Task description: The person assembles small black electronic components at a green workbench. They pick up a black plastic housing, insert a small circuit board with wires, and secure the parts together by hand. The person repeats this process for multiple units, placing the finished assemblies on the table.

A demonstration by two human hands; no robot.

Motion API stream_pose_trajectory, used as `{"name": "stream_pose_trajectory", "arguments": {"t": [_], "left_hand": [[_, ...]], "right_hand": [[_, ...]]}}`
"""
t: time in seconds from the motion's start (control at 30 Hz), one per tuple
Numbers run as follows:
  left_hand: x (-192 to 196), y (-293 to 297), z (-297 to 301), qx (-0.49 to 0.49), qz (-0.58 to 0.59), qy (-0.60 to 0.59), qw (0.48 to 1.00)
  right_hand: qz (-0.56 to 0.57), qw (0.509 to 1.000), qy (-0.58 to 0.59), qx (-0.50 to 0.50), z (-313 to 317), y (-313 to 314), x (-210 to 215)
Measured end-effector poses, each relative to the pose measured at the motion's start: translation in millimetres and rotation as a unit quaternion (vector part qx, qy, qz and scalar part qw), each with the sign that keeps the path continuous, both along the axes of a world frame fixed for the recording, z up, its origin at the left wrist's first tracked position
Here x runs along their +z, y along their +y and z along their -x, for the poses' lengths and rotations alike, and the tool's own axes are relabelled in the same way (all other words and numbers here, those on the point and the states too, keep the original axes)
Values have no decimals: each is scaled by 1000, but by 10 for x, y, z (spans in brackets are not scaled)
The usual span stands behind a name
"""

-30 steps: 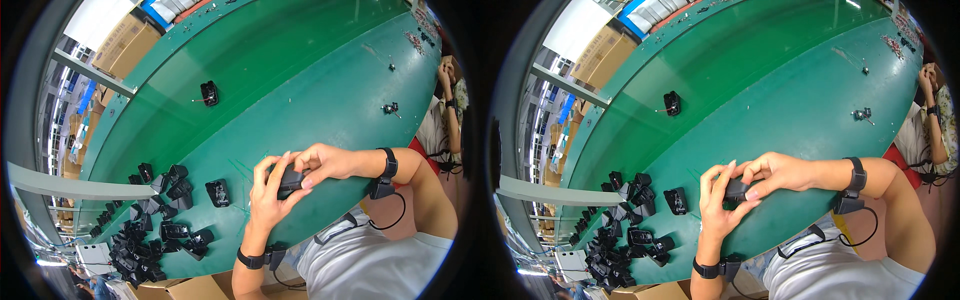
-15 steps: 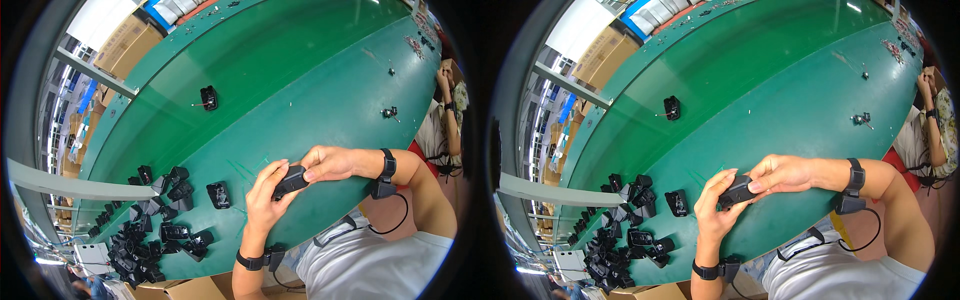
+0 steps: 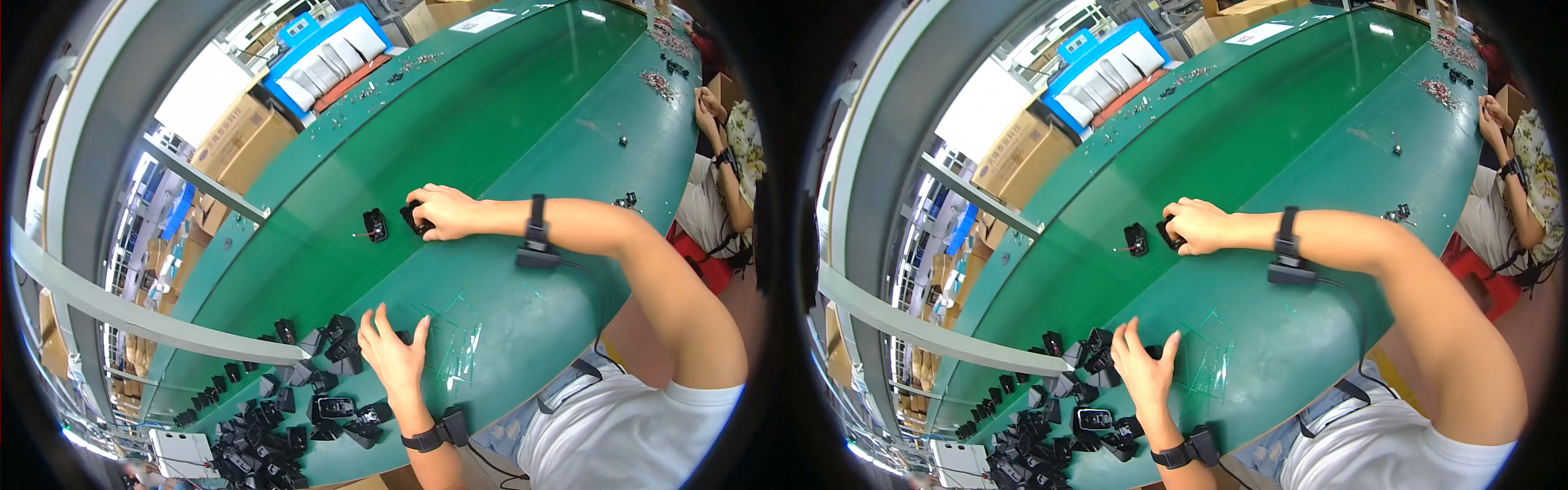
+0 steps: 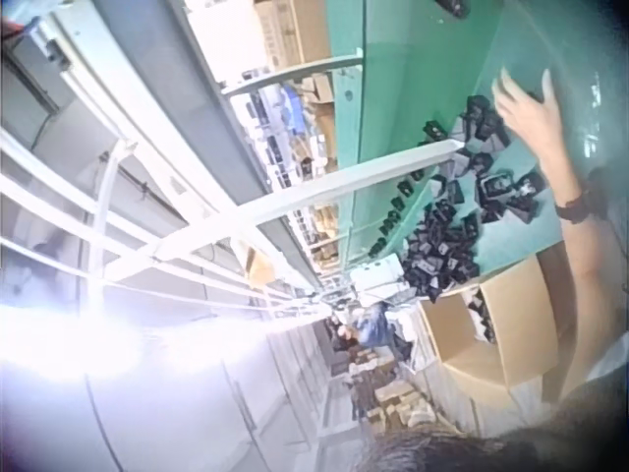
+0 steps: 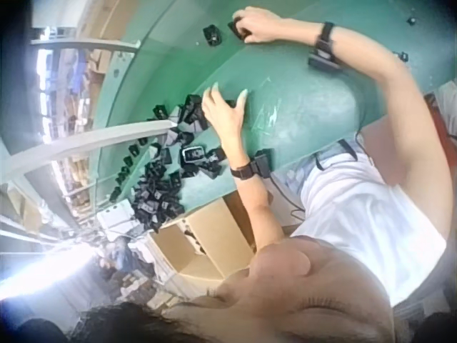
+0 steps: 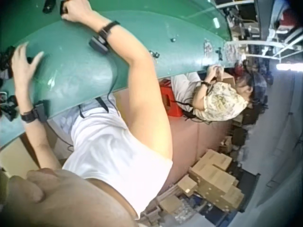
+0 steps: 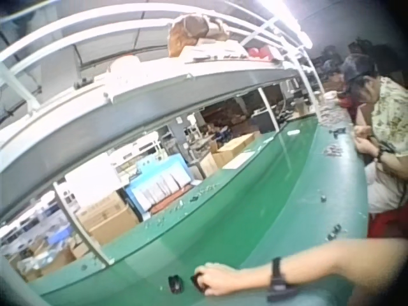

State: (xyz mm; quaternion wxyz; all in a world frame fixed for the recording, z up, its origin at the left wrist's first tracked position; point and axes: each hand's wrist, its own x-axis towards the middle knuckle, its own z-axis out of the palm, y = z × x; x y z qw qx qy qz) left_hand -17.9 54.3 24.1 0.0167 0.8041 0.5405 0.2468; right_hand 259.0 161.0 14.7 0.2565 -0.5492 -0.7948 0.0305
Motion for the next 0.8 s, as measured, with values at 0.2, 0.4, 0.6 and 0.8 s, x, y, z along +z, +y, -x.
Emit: {"name": "stream_pose_trajectory", "arguments": {"t": [0.2, 0.4, 0.6, 0.8], "left_hand": [[-114, 21, 99, 47, 86, 21, 995], [-181, 71, -5, 35, 62, -3, 997], [-277, 137, 140, 54, 32, -47, 997], [-241, 133, 147, 69, 46, -17, 996]], "right_hand": [[58, 983, -119, -126, 322, 393, 13], [-43, 981, -143, -123, 839, 702, -35], [-35, 993, -68, -90, 1269, 784, -275], [67, 995, -8, 72, 1861, 714, -179]]}}
